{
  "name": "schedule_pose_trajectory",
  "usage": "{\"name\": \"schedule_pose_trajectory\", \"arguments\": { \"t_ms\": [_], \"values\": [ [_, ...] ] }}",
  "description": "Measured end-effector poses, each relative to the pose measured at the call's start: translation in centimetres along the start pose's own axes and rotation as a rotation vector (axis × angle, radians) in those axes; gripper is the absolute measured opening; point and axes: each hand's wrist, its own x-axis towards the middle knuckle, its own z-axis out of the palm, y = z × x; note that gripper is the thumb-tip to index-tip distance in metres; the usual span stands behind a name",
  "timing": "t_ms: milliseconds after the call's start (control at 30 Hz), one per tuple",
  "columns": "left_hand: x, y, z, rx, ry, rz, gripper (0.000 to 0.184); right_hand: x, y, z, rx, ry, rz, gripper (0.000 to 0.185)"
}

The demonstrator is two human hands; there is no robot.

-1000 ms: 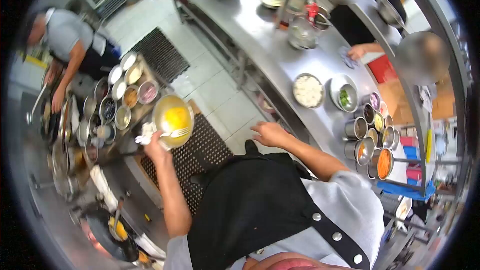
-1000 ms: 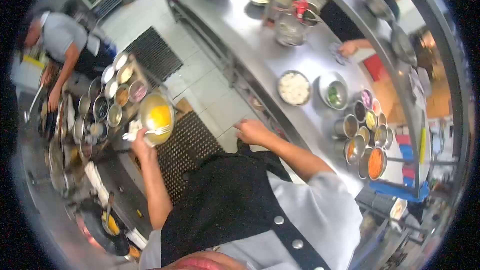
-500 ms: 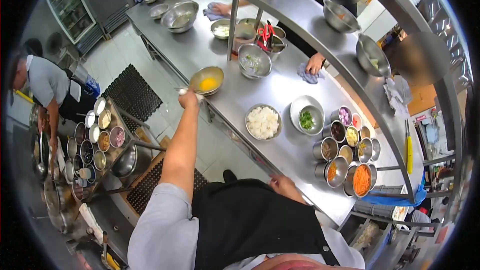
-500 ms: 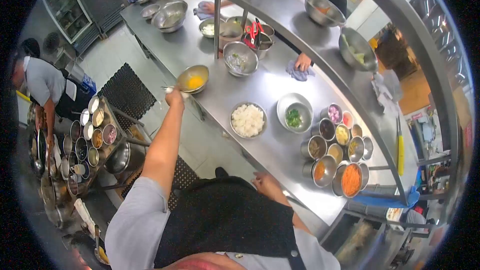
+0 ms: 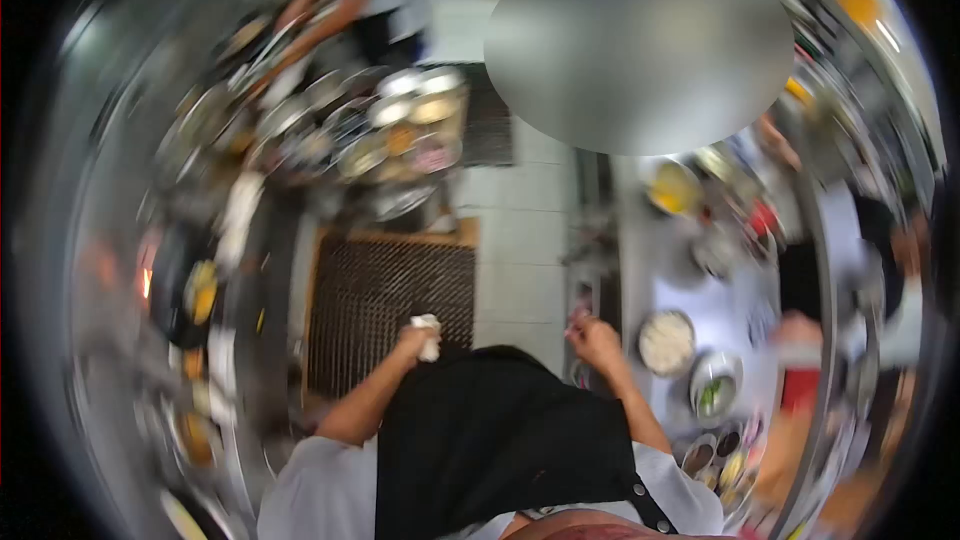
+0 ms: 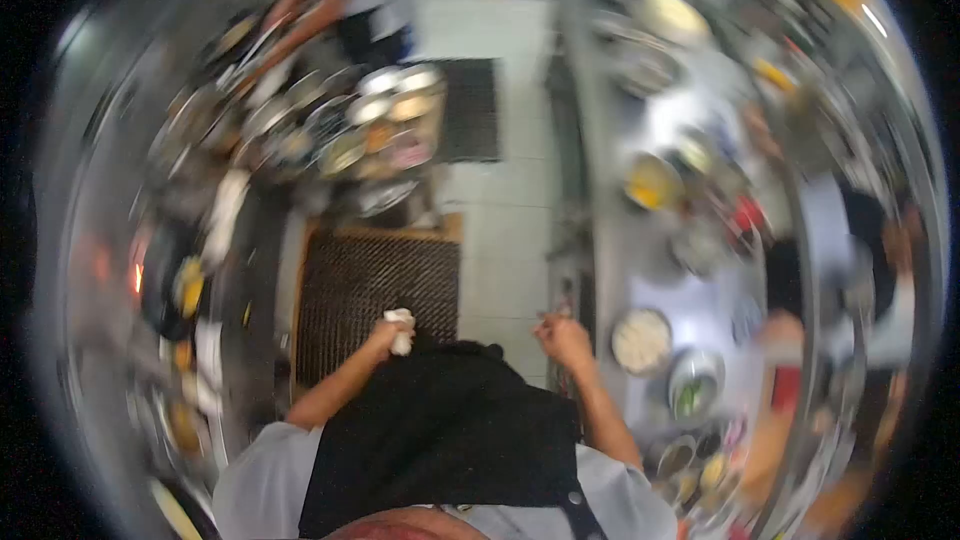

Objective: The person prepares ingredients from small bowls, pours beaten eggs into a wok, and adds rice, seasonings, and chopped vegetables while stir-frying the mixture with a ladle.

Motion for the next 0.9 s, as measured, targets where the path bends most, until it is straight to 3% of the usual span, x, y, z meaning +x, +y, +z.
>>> {"name": "schedule_pose_trajectory", "arguments": {
  "t_ms": [67, 100, 167, 233, 300, 367, 433, 500, 567, 633, 667, 733, 767, 833, 867, 900],
  "values": [
    [-3.0, -3.5, -11.9, -0.278, 0.21, 0.04, 0.028, 6.3, -3.8, -0.3, 0.027, 0.004, -0.16, 0.035],
    [-4.5, -5.9, -17.8, -0.439, 0.242, 0.17, 0.024, 9.5, -6.1, 0.0, -0.021, -0.001, -0.256, 0.036],
    [-10.2, -7.1, -25.3, -0.664, 0.599, 0.186, 0.014, 15.1, -13.7, -0.1, -0.048, -0.048, -0.446, 0.036],
    [-13.7, -8.6, -31.5, -0.904, 0.696, 0.321, 0.018, 19.7, -23.0, 2.0, 0.033, -0.107, -0.608, 0.035],
    [-16.1, -8.1, -34.9, -1.069, 0.775, 0.3, 0.023, 22.3, -33.5, 4.8, 0.116, -0.115, -0.801, 0.034],
    [-16.6, -5.6, -35.7, -1.176, 0.831, 0.415, 0.026, 22.3, -44.6, 8.8, 0.185, -0.156, -0.991, 0.036],
    [-15.3, -3.4, -36.0, -1.349, 0.688, 0.487, 0.039, 21.7, -54.1, 13.5, 0.19, -0.178, -1.199, 0.039],
    [-14.1, 0.9, -36.7, -1.394, 0.654, 0.534, 0.059, 21.4, -61.5, 18.6, 0.07, -0.108, -1.378, 0.056],
    [-12.0, 4.0, -39.1, -1.408, 0.639, 0.543, 0.066, 22.2, -66.8, 23.2, -0.225, -0.245, -1.35, 0.07],
    [-11.8, 8.3, -41.5, -1.411, 0.722, 0.501, 0.064, 23.3, -71.8, 27.2, -0.696, -0.5, -1.136, 0.067],
    [-10.6, 9.7, -42.9, -1.461, 0.756, 0.485, 0.063, 24.1, -72.7, 28.5, -0.71, -0.501, -1.157, 0.067],
    [-8.9, 11.9, -45.5, -1.542, 0.802, 0.414, 0.061, 26.3, -73.7, 30.4, -0.262, -0.573, -1.198, 0.066],
    [-8.3, 12.7, -46.8, -1.624, 0.802, 0.432, 0.041, 27.3, -74.2, 31.5, -0.284, -0.576, -1.23, 0.066],
    [-5.4, 12.6, -48.3, -1.587, 0.943, 0.483, 0.019, 28.0, -74.6, 32.4, 0.115, -0.88, -1.013, 0.056],
    [-4.8, 12.4, -48.3, -1.685, 0.96, 0.52, 0.014, 28.3, -74.8, 31.7, 0.093, -0.893, -1.031, 0.056],
    [-5.7, 13.3, -48.4, -1.745, 1.005, 0.575, 0.014, 26.6, -76.3, 28.8, 0.113, -0.986, -0.858, 0.05]
  ]
}}
